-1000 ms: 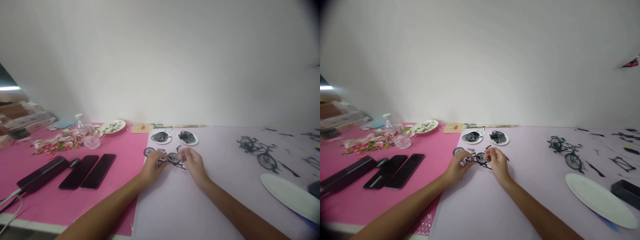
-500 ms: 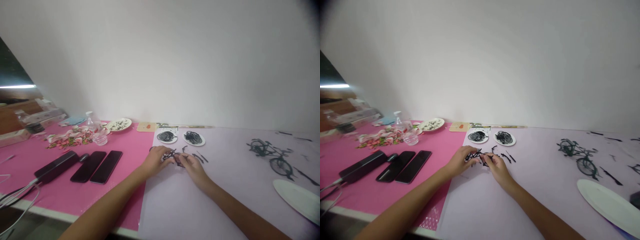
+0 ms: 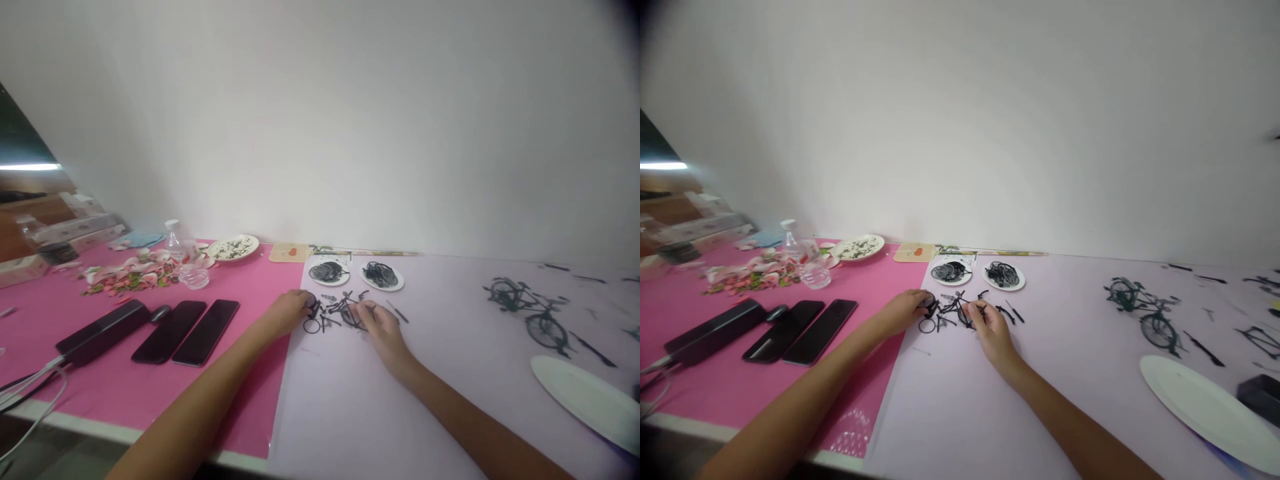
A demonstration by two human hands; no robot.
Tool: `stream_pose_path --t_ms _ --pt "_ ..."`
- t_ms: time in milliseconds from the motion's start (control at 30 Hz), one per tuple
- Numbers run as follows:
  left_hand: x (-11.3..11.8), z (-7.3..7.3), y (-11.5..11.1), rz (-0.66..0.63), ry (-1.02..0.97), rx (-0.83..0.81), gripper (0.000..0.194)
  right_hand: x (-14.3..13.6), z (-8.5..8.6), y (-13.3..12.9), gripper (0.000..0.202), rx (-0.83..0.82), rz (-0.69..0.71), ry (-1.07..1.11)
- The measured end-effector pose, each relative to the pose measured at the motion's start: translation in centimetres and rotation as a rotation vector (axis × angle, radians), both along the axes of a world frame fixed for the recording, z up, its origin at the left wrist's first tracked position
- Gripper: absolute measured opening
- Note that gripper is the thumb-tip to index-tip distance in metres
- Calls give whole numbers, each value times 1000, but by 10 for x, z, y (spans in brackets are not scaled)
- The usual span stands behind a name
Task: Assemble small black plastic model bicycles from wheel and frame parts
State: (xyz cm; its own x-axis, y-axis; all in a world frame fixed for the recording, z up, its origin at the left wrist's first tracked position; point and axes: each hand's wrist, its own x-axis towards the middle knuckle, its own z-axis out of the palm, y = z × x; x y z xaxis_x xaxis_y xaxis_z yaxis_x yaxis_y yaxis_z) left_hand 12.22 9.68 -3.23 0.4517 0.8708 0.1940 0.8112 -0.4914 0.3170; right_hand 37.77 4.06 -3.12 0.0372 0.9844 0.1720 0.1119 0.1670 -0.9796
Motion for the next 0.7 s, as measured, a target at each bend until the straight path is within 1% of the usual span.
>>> stream_pose_path --t_ms 200,400,533,700 --pt "2 12 -6 -39 20 -50 25 -1 0 -2 41 39 27 -81" --pt "4 14 -6 20 32 -21 36 -1 -3 -2 40 57 56 -94" --pt "5 15 -6 53 78 1 37 -1 1 -6 40 67 62 -179" --pt "6 15 -8 59 97 57 37 -3 6 -9 36 113 73 -222"
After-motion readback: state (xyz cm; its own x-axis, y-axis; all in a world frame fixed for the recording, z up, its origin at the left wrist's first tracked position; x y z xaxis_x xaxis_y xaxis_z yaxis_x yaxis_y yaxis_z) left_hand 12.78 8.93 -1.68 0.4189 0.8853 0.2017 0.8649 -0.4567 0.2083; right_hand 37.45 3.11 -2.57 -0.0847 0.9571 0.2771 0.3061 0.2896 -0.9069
